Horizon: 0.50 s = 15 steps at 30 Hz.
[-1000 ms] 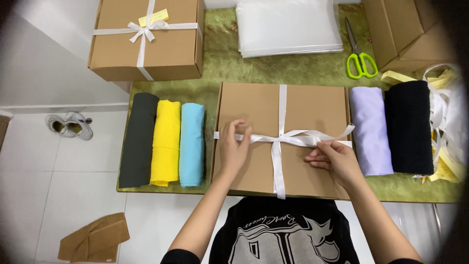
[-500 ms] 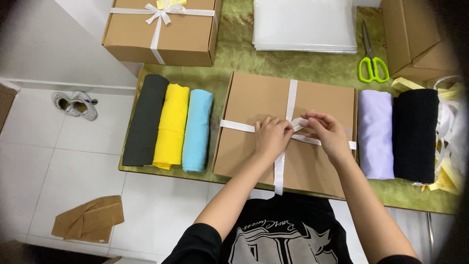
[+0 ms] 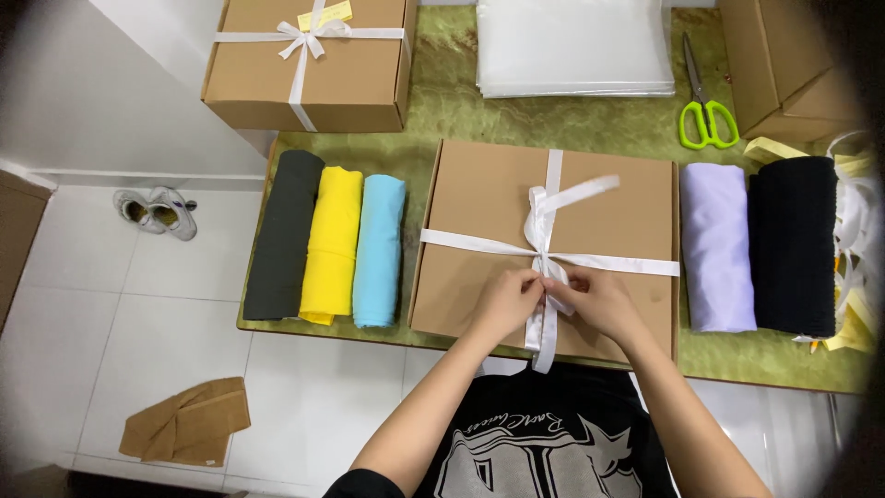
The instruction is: Packing a rolled item into a cardboard box and tying a decorative ribbon around it.
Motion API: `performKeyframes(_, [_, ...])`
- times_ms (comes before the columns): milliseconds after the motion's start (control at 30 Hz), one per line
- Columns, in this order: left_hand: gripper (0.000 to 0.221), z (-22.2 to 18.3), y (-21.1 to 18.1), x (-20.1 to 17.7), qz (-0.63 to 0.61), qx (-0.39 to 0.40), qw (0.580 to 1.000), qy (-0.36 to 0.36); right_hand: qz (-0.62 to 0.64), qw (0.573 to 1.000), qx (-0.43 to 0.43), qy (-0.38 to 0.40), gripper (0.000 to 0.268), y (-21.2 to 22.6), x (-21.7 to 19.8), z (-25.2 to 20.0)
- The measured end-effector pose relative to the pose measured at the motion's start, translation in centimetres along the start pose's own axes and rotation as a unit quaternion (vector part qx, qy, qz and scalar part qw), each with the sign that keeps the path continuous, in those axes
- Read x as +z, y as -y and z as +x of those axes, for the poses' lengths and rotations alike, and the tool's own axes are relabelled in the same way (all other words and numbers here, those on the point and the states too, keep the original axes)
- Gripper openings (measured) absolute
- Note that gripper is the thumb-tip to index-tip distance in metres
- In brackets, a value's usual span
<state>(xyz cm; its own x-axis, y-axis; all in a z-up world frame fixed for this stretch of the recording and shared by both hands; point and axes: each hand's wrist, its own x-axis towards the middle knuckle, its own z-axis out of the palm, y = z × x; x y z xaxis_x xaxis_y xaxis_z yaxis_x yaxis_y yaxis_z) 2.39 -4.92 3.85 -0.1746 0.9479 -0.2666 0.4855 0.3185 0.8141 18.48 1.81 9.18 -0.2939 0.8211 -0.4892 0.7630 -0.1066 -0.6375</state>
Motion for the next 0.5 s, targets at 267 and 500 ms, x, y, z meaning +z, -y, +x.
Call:
performKeyframes(267, [0.033, 3.6, 1.4, -2.0, 0.170, 0.147, 0.963, -0.151, 0.006, 0.999, 0.015, -0.044, 0.038, -3.0, -1.8, 1.0])
performKeyframes(500, [0.016, 6.4, 1.8, -1.4, 0.244, 0.203, 0.938, -0.137, -0.018, 0.982, -0.082, -0.167, 0.027, -6.3, -2.9, 7.4])
